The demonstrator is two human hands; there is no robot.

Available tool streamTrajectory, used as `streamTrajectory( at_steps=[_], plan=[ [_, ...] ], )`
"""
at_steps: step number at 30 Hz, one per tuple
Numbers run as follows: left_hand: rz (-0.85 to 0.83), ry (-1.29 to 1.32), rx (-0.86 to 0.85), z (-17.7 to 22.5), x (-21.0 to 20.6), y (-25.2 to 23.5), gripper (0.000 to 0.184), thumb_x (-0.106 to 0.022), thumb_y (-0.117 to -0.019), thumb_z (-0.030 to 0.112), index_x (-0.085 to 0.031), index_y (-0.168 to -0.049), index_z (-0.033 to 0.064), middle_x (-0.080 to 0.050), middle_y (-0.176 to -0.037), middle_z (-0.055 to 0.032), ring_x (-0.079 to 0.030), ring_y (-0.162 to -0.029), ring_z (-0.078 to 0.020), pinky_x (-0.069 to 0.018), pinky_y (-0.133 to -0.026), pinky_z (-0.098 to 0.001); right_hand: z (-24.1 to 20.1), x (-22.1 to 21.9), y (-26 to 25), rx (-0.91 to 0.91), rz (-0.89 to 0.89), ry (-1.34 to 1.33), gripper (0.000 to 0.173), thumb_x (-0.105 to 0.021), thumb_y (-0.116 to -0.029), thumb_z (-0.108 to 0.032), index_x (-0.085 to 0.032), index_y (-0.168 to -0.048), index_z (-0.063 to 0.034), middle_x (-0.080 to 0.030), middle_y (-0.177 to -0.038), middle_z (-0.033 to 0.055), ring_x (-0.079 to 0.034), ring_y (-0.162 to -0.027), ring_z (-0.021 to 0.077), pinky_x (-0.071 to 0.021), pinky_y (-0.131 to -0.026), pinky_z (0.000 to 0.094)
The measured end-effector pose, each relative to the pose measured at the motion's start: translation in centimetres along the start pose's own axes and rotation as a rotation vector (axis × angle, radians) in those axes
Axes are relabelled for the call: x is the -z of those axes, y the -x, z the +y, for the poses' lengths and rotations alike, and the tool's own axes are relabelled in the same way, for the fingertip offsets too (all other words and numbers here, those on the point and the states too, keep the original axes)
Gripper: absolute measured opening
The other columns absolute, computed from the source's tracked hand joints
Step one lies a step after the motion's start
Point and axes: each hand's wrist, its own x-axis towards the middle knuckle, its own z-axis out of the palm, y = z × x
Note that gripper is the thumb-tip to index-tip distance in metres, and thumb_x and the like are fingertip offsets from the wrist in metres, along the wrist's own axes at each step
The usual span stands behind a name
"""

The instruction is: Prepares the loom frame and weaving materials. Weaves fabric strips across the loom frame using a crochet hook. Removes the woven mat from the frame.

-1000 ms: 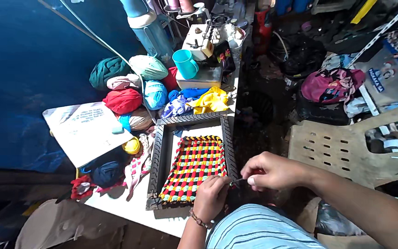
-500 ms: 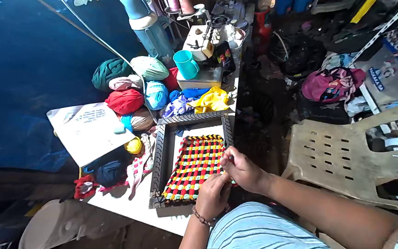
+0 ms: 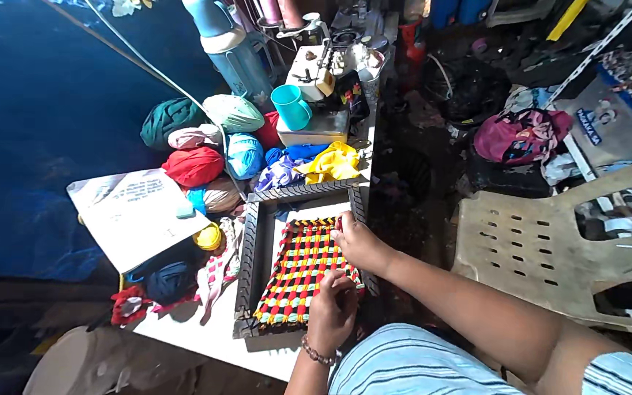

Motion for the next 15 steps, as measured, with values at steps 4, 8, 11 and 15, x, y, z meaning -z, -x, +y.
streamTrajectory(
  at_steps=[4, 8, 11, 15],
  plan=[
    [0.066, -0.027, -0.058, -0.2, -0.3, 0.3, 0.040, -0.068, -0.0914, 0.010, -0.047, -0.125, 0.0110, -0.073, -0.093, -0.0025, -0.071, -0.075, -0.0059, -0.0606, -0.069, -0.0217, -1.1, -0.3, -1.1, -0.120, 0.035, 0.061, 0.035, -0.040, -0.1118, -0.021, -0.038, -0.138, 0.0017, -0.062, -0.118, 0.0239, -0.066, -0.114, 0.0337, -0.0528, -0.097, 0.0464],
    [0.136, -0.075, -0.094, -0.2, -0.6, 0.4, 0.033, -0.068, -0.0921, 0.012, -0.050, -0.120, 0.0126, -0.071, -0.091, -0.0021, -0.069, -0.077, -0.0043, -0.0594, -0.073, -0.0192, -1.1, -0.4, -1.7, -0.167, 0.035, 0.092, 0.040, -0.041, -0.1115, -0.020, -0.033, -0.143, 0.0026, -0.062, -0.121, 0.0248, -0.068, -0.110, 0.0335, -0.0554, -0.094, 0.0457],
    [0.133, -0.107, -0.097, -0.2, -0.7, 0.4, 0.028, -0.068, -0.0914, 0.011, -0.053, -0.115, 0.0097, -0.071, -0.089, -0.0030, -0.068, -0.075, -0.0033, -0.0587, -0.072, -0.0176, -1.1, -0.5, -1.8, -0.175, 0.025, 0.125, 0.038, -0.042, -0.1111, -0.020, -0.035, -0.141, 0.0022, -0.063, -0.120, 0.0244, -0.067, -0.113, 0.0336, -0.0544, -0.096, 0.0458],
    [0.125, -0.215, -0.085, 0.1, -0.9, 0.3, 0.020, -0.067, -0.0881, 0.010, -0.058, -0.106, 0.0056, -0.072, -0.083, -0.0048, -0.068, -0.069, -0.0042, -0.0585, -0.068, -0.0177, -1.6, -1.3, -1.6, -0.124, 0.012, 0.219, 0.035, -0.041, -0.1105, -0.016, -0.035, -0.140, 0.0006, -0.064, -0.118, 0.0231, -0.068, -0.112, 0.0342, -0.0550, -0.095, 0.0469]
  ],
)
